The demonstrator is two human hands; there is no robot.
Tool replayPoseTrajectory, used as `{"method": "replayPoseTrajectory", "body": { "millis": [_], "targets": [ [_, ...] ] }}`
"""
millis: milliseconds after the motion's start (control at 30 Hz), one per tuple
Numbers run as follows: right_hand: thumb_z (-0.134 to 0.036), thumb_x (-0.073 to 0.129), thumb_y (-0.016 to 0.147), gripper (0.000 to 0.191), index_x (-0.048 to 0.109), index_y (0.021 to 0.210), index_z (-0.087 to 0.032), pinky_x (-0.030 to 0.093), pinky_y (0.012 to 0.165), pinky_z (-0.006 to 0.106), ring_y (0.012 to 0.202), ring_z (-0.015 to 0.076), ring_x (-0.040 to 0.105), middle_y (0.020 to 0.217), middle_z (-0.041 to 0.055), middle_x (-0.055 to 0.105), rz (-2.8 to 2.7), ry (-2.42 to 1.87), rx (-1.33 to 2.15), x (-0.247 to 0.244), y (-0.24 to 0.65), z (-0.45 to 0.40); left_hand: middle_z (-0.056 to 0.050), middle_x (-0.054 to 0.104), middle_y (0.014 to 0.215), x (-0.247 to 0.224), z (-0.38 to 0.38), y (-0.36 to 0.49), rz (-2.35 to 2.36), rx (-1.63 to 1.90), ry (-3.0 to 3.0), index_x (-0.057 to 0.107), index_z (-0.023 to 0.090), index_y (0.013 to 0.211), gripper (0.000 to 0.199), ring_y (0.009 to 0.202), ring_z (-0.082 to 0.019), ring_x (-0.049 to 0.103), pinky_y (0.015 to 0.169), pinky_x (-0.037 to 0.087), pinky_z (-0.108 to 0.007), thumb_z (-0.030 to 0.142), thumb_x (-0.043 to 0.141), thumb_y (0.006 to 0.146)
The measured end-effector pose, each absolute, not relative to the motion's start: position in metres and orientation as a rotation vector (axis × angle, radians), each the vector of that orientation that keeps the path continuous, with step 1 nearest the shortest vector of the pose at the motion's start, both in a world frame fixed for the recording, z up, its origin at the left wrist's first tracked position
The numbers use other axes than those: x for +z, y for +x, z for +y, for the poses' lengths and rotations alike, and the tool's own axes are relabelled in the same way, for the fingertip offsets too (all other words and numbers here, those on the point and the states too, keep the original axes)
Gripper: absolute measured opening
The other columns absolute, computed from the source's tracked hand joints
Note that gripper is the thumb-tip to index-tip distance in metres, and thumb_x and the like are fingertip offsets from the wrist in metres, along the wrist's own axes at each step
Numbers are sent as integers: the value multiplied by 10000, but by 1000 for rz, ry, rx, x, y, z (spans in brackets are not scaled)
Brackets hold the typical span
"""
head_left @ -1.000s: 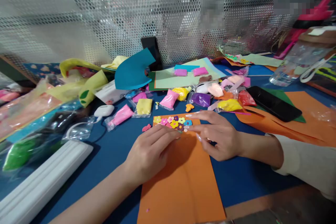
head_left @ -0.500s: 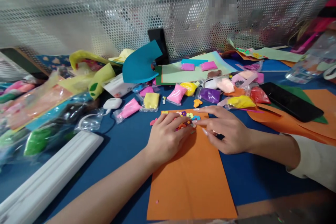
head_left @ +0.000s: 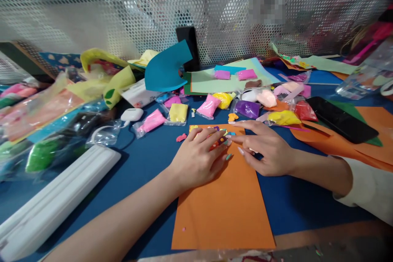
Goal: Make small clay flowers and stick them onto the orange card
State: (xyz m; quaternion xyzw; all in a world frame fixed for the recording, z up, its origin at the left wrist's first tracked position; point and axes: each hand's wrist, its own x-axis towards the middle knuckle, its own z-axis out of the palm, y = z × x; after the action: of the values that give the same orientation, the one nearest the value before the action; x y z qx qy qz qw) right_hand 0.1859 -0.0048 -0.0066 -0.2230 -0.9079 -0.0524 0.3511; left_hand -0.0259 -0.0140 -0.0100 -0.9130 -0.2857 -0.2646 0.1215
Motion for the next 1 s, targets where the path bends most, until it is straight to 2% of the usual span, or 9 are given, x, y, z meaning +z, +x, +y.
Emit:
{"method": "replayPoseTrajectory", "body": {
  "millis": [133, 300, 533, 667, 867, 1000],
  "targets": [
    [-84, 503, 773, 143, 592, 867, -144, 499, 870, 423, 1121, 263, 550, 1096, 166, 624, -2365, -576, -118, -8, 187, -6, -119, 631, 1137, -8, -17, -27, -851, -745, -2652, 658, 162, 1013, 257, 976, -275, 583, 762, 432, -403, 297, 510, 852],
    [-60, 508, 748, 122, 552, 782, -169, 482, 900, 440, 1152, 268, 531, 1104, 149, 628, -2360, -563, -101, -8, 188, -6, -118, 626, 1138, -7, -18, -28, -859, -708, -2708, 655, 190, 1042, 273, 1023, -285, 576, 795, 419, -431, 302, 478, 867],
    [-85, 482, 765, 150, 579, 861, -148, 485, 891, 419, 1171, 250, 516, 1153, 192, 592, -2413, -558, -80, -4, 187, -8, -157, 508, 1303, -7, -18, -27, -1004, -542, -2830, 628, 180, 1111, 355, 1136, -326, 505, 865, 402, -482, 365, 421, 890],
    [-85, 493, 749, 139, 564, 848, -153, 446, 941, 451, 1207, 268, 488, 1126, 187, 614, -2473, -556, -43, -4, 187, -9, -166, 525, 1286, -8, -19, -28, -930, -601, -2785, 617, 146, 1119, 364, 1128, -314, 510, 883, 396, -473, 362, 440, 885],
    [-79, 490, 759, 92, 500, 738, -169, 471, 892, 423, 1195, 256, 502, 1229, 229, 543, -2432, -573, -32, -3, 187, -8, -157, 559, 1248, -10, -21, -31, -893, -632, -2751, 617, 121, 1117, 377, 1132, -312, 507, 893, 394, -460, 362, 502, 852],
    [-87, 488, 761, 91, 530, 777, -166, 452, 928, 438, 1219, 266, 484, 1188, 208, 583, -2467, -575, -37, -4, 187, -8, -153, 550, 1262, -9, -21, -31, -889, -632, -2758, 621, 127, 1110, 360, 1157, -308, 493, 903, 401, -460, 352, 505, 854]
  ]
}}
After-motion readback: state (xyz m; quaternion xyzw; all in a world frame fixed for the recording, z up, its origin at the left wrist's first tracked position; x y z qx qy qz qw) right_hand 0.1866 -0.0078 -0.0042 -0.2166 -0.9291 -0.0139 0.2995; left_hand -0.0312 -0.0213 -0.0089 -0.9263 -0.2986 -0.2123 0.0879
